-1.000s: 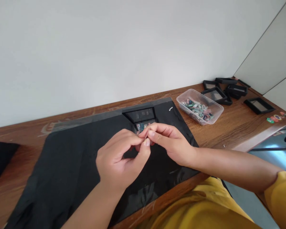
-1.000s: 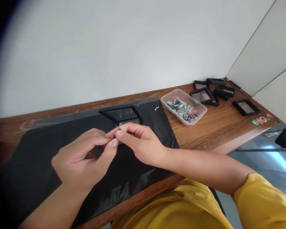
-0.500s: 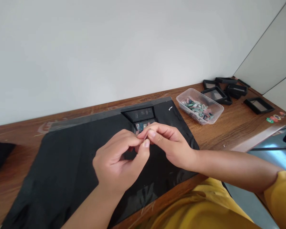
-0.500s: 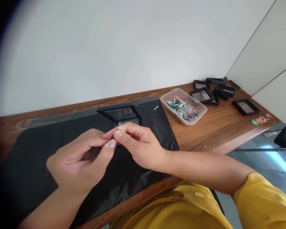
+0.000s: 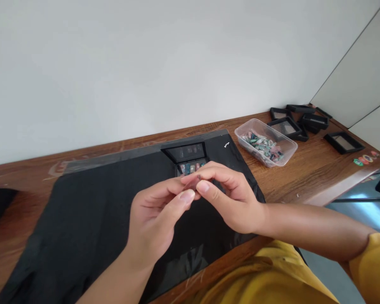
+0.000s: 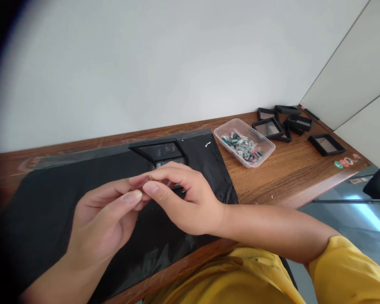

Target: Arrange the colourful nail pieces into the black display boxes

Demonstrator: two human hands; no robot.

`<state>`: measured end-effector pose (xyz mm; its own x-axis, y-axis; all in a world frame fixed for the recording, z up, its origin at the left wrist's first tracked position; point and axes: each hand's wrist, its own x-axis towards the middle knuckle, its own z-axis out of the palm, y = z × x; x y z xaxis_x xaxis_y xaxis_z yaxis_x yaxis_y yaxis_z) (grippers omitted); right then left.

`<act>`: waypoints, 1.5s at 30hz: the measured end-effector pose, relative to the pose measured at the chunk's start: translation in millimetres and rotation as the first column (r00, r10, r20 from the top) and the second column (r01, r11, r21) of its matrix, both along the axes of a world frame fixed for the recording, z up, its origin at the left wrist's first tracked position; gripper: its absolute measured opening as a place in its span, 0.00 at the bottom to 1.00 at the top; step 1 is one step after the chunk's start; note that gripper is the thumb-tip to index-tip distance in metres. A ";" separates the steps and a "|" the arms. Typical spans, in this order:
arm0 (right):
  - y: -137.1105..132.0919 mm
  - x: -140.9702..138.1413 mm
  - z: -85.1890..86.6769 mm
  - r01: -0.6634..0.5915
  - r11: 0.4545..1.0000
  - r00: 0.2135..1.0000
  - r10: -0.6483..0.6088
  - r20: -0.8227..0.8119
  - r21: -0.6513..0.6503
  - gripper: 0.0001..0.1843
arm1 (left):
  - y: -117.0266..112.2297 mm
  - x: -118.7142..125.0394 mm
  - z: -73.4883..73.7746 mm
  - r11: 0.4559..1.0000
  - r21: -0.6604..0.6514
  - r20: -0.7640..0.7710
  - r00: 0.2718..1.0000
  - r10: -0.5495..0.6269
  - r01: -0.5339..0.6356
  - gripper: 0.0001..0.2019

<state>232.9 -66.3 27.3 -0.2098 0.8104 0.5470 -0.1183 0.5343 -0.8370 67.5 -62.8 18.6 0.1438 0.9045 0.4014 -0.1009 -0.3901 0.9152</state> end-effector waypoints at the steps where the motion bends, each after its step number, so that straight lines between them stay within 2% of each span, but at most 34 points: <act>1: -0.1 0.0 -0.2 -0.002 1.000 1.000 0.002 -0.005 0.005 0.11 | 0.0 0.0 0.5 1.000 -0.008 0.010 1.000 -0.021 0.021 0.13; 6: -0.4 0.7 -0.6 -0.034 0.999 0.999 0.034 -0.040 -0.018 0.08 | -4.7 2.2 6.7 0.993 0.005 0.004 0.993 -0.117 0.117 0.11; 12: -3.0 2.7 3.9 -0.065 0.996 0.997 0.062 -0.055 -0.061 0.07 | -12.0 4.4 12.0 0.992 -0.017 -0.033 0.992 -0.123 0.122 0.11; 17: -3.8 3.6 4.8 0.033 0.999 0.999 -0.033 -0.001 -0.039 0.06 | -10.5 5.9 11.4 0.995 -0.005 -0.085 0.991 -0.104 0.103 0.10; 20: -3.2 3.7 2.8 0.123 0.992 0.991 -0.123 0.052 0.004 0.08 | -7.1 7.9 11.6 0.994 0.105 -0.211 0.977 -0.018 0.041 0.14; 22: -3.3 3.5 1.9 0.180 0.982 0.980 -0.184 0.079 0.047 0.09 | -4.8 9.0 12.5 0.975 0.222 -0.295 0.954 0.054 0.013 0.15; 26: -4.4 3.1 3.6 0.233 0.962 0.964 -0.248 0.101 0.142 0.07 | -3.2 9.5 17.3 0.901 0.433 -0.397 0.902 0.172 0.019 0.12; 31: -3.7 5.5 7.5 0.211 0.930 0.968 -0.241 0.067 0.302 0.10 | -7.0 9.5 23.1 0.810 0.586 -0.404 0.865 0.297 -0.005 0.12; 34: -2.0 7.7 7.7 0.196 0.891 0.962 -0.255 0.093 0.410 0.12 | -8.6 10.0 23.2 0.779 0.626 -0.387 0.860 0.331 -0.018 0.11; 38: 0.1 9.1 5.5 0.219 0.850 0.947 -0.303 0.105 0.479 0.11 | -8.7 11.1 22.5 0.761 0.648 -0.378 0.861 0.340 -0.016 0.11; 45: 4.8 10.9 3.7 0.179 0.779 0.954 -0.287 0.087 0.601 0.12 | -7.9 11.5 22.5 0.725 0.689 -0.349 0.869 0.350 -0.015 0.10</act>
